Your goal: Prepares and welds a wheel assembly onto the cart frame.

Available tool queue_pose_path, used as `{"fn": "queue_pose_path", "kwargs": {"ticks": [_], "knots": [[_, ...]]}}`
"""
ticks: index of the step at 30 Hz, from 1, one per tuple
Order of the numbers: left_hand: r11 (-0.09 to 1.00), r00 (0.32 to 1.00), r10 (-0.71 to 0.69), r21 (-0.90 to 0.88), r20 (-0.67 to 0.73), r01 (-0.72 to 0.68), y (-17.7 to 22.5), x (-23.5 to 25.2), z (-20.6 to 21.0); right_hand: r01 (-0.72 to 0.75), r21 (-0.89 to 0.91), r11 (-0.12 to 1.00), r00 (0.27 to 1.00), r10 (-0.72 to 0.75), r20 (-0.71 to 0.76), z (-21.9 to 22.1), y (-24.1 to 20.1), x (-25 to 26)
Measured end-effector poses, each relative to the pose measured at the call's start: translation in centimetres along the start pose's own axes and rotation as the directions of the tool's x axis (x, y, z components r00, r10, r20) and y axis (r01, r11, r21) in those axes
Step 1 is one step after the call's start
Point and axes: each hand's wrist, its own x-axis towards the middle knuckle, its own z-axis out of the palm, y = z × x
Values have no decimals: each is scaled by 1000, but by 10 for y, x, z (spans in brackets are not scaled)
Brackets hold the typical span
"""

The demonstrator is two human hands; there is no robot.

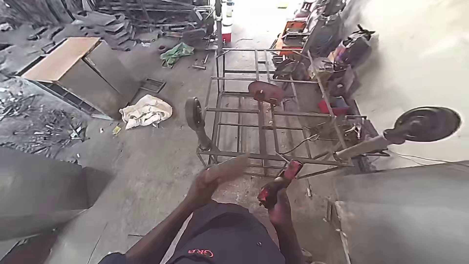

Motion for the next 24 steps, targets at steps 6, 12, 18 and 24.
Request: {"fn": "queue_pose_path", "kwargs": {"ticks": [6, 12, 18, 24], "knots": [[910, 751, -330, 403, 572, 93, -49, -44, -114, -19, -19, 1000, 996, 17, -84, 58, 30, 30], [853, 615, -195, -177, 764, 491, -117, -28, -207, 21, -85, 996, 997, -28, -76, 131, 51, 41], [840, 452, -158, -121, 878, 530, -152, 10, -255, 51, -158, 986, 991, -69, -112, 183, 64, 52], [835, 412, -186, -77, 892, 545, -171, 34, -274, 62, -161, 985, 979, -92, -183, 205, 74, 43]]}}
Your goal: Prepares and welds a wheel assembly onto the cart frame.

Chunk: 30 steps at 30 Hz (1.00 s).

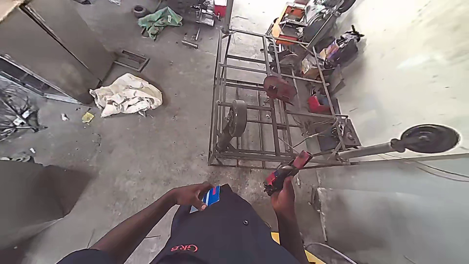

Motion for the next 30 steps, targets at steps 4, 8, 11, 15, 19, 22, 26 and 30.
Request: {"fn": "queue_pose_path", "kwargs": {"ticks": [4, 8, 11, 15, 19, 22, 26, 30], "knots": [[999, 999, -16, -33, -44, 15, -1, 2, -11, 6, -38, 999, 999, -8, -52, 1, -6, -8], [993, 994, -5, -117, -107, -8, -4, 3, -13, 10, -28, 1000, 994, -13, -110, -2, -13, -12], [980, 937, 21, -177, -349, -87, 9, 0, -19, 7, -20, 1000, 990, -10, -144, -5, -18, -14], [972, 543, 128, -5, -830, -235, 26, 2, -56, 51, -37, 998, 984, -56, -171, -6, -24, -21], [957, 230, 263, 223, -937, -186, 41, 26, -79, 60, -16, 998, 984, -62, -166, -3, -23, -24], [939, 173, 324, 294, -930, -179, 55, 59, -90, 13, -18, 1000, 985, -16, -173, -2, -18, -25], [924, 173, 381, 376, -908, -60, 79, 104, -105, 43, -35, 998, 985, -48, -163, 1, -17, -27], [869, 227, 480, 494, -848, 9, 86, 129, -114, 43, -39, 998, 985, -49, -164, 1, -18, -30]]}}
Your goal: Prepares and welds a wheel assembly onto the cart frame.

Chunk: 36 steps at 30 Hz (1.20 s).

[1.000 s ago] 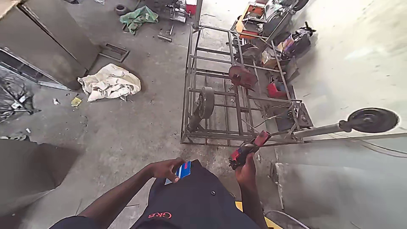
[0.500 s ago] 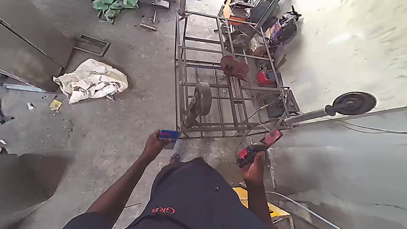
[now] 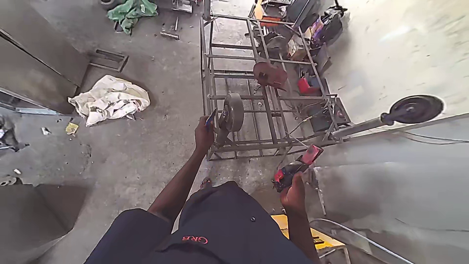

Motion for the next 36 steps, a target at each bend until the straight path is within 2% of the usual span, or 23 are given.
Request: {"fn": "queue_pose_path", "kwargs": {"ticks": [3, 6, 9, 13, 15, 17, 19, 21, 22, 23, 25, 27, 28, 30, 33, 36], "knots": [[993, 998, 59, -106, -13, -60, -11, 3, 15, -40, -46, 998, 999, 39, -8, -3, 0, -4], [983, 996, 79, -171, 51, -69, -16, 1, 23, -58, -82, 995, 998, 59, 15, -5, 4, -6], [995, 984, 65, -81, 164, -52, -7, -4, 18, -77, -78, 994, 996, 80, 40, -4, 5, -8], [987, 962, 110, 88, 250, -136, -1, -8, 15, -92, -84, 992, 992, 98, 80, -6, 6, -5], [970, 972, 117, 186, 203, -155, -2, -9, 17, -98, -77, 992, 990, 105, 89, -9, 6, -2], [969, 992, 97, 220, 75, -111, -1, -13, 12, -90, -79, 993, 991, 97, 91, -10, 3, -1], [991, 997, 23, 135, -67, -14, 1, -17, 1, -79, -63, 995, 992, 85, 91, -11, -1, 1], [991, 990, 23, -129, -136, -41, -6, -30, -9, -79, -43, 996, 993, 82, 80, -15, -3, 0], [947, 995, 7, -318, -103, -39, -7, -38, -13, -81, -35, 996, 994, 84, 77, -17, -3, 0], [874, 997, -48, -485, -64, 10, -7, -46, -16, -81, -30, 996, 994, 83, 77, -20, -2, 0], [683, 970, -242, -704, 34, 195, -8, -55, -18, -82, -30, 996, 994, 84, 67, -23, 1, 1], [471, 929, -340, -829, 143, 300, -12, -59, -19, -82, -27, 996, 994, 84, 74, -26, 3, 2], [417, 919, -354, -850, 175, 322, -15, -60, -19, -80, -19, 997, 993, 81, 82, -27, 3, 2], [439, 913, -370, -834, 172, 335, -19, -62, -19, -66, -24, 998, 993, 68, 99, -27, 2, 1], [565, 919, -378, -759, 110, 324, -15, -65, -21, -60, -35, 998, 991, 64, 118, -28, 0, 0], [603, 933, -353, -747, 66, 281, -16, -68, -24, -61, -42, 997, 991, 65, 118, -28, -1, 1]]}}
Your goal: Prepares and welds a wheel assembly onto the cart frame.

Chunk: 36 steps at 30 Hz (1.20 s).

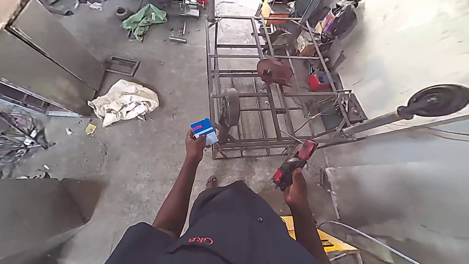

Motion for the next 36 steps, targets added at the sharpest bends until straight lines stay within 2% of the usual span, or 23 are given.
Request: {"fn": "queue_pose_path", "kwargs": {"ticks": [3, 8, 13, 14, 16, 18, 20, 22, 23, 25, 28, 30, 33, 35, 36], "knots": [[995, 994, 92, 55, -53, -89, -5, -2, -4, 11, 4, 1000, 1000, -11, 1, 1, -1, 0], [969, 981, 195, 156, 4, -194, -13, -12, -18, 8, 0, 1000, 1000, -8, 1, 2, 0, -2], [950, 983, 180, 254, 28, -181, -13, -15, -28, 4, -11, 1000, 1000, -4, 22, 8, 2, 0], [934, 986, 156, 316, 66, -169, -11, -18, -30, 2, -15, 1000, 1000, -1, 22, 9, 2, -1], [877, 983, 3, 472, 181, -89, -5, -28, -33, 2, -15, 1000, 1000, -2, 24, 10, 3, 0], [756, 911, -195, 647, 363, -96, 2, -45, -36, 3, 2, 1000, 999, -3, 32, 11, 3, 1], [674, 732, -381, 712, 565, -197, 1, -67, -40, 10, 29, 1000, 999, -11, 40, 12, 3, 2], [693, 520, -488, 674, 701, -257, -10, -92, -40, 10, 35, 999, 999, -11, 37, 10, 4, 2], [711, 445, -514, 655, 733, -258, -15, -102, -39, 4, 30, 1000, 1000, -5, 29, 10, 5, 3], [747, 383, -537, 634, 752, -200, -20, -111, -41, -17, 22, 1000, 1000, 17, 12, 12, 5, 4], [824, 349, -504, 561, 790, -81, -23, -111, -43, -27, 29, 999, 1000, 27, 13, 14, 5, 5], [840, 371, -485, 540, 792, -55, -27, -113, -44, -30, 31, 999, 999, 30, 15, 16, 5, 7], [848, 488, -479, 528, 730, 42, -32, -114, -41, -5, 23, 1000, 1000, 4, 17, 18, 2, 7], [872, 650, -448, 461, 614, 165, -37, -112, -35, 6, 22, 1000, 1000, -6, 7, 16, 1, 6], [877, 755, -437, 417, 489, 238, -39, -108, -31, 7, 31, 999, 1000, -7, 2, 14, 2, 6]]}}
